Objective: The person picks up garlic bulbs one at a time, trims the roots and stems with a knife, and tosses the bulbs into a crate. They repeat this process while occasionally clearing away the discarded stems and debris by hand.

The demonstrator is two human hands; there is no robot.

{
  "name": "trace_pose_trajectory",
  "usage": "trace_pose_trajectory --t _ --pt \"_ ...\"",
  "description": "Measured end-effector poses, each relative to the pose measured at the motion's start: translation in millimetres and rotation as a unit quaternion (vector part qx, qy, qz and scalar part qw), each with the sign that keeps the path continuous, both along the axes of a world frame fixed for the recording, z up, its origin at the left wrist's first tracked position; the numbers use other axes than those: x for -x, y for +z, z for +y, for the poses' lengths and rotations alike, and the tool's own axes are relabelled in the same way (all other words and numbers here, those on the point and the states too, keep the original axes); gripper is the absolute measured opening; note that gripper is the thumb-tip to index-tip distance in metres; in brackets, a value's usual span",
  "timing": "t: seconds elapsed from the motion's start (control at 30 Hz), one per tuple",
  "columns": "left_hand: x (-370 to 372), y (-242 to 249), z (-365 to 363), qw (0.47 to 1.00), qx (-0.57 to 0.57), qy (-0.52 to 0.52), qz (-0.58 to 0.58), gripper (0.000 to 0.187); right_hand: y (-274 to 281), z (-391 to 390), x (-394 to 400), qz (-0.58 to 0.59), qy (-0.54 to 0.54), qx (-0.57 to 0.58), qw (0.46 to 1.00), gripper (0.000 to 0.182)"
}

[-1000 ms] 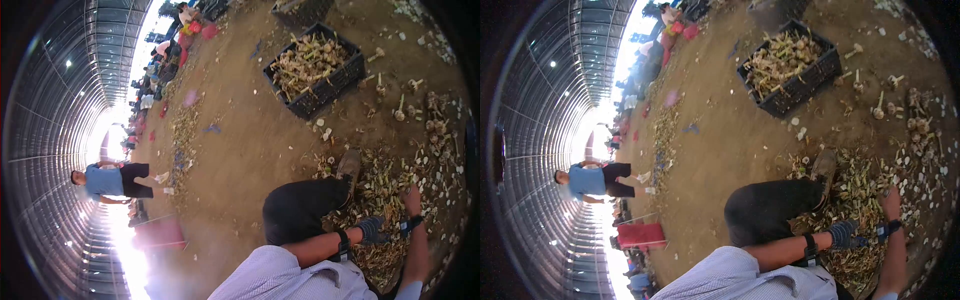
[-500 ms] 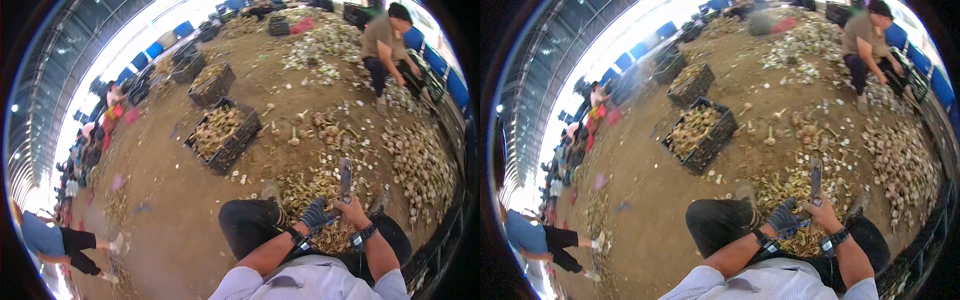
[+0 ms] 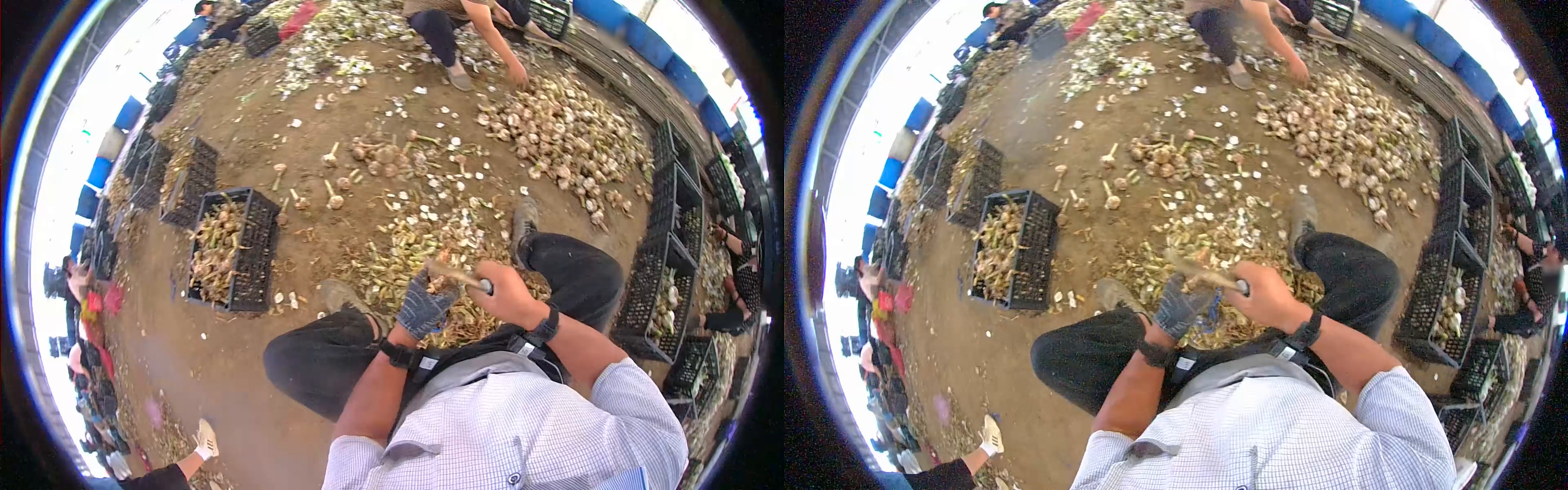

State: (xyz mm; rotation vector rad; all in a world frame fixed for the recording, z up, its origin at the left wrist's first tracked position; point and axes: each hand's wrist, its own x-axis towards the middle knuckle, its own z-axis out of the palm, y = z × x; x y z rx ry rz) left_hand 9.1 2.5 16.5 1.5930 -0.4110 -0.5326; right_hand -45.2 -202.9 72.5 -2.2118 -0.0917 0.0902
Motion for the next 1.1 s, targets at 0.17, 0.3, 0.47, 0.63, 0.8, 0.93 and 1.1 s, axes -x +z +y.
trace_pose_trajectory --t 0.17,0.3,0.47,0.63,0.8,0.93,1.1 --pt "6.3 -41.3 4.6 0.986 -0.093 -0.019 -0.138 0.033 0.5 7.9 2.0 -0.071 0.038 0.05 0.996 0.026" --pt "8.3 -49.1 13.4 0.986 -0.125 -0.052 -0.098 0.038 -0.2 11.6 0.7 -0.068 0.043 0.096 0.992 0.028" --pt "11.0 -40.9 16.7 0.987 -0.143 -0.079 0.006 0.041 -3.1 8.6 -1.9 -0.057 0.077 0.118 0.988 0.031" --pt "15.7 -50.0 20.6 0.982 0.019 -0.027 0.187 0.044 -17.9 8.0 0.9 -0.044 0.082 0.131 0.987 0.032" --pt "9.6 -41.0 18.2 0.979 0.06 -0.009 0.194 0.045 -38.3 6.6 -2.1 -0.027 0.096 0.133 0.986 0.03" --pt "7.5 -12.3 22.5 0.999 -0.042 -0.014 -0.022 0.038 -65.1 1.5 -12.0 0.016 0.07 0.157 0.985 0.022" --pt "-10.7 16.9 34.1 0.999 0.012 0.028 0.01 0.029 -103.2 -36.7 -6.5 0.088 -0.065 0.186 0.976 0.03"
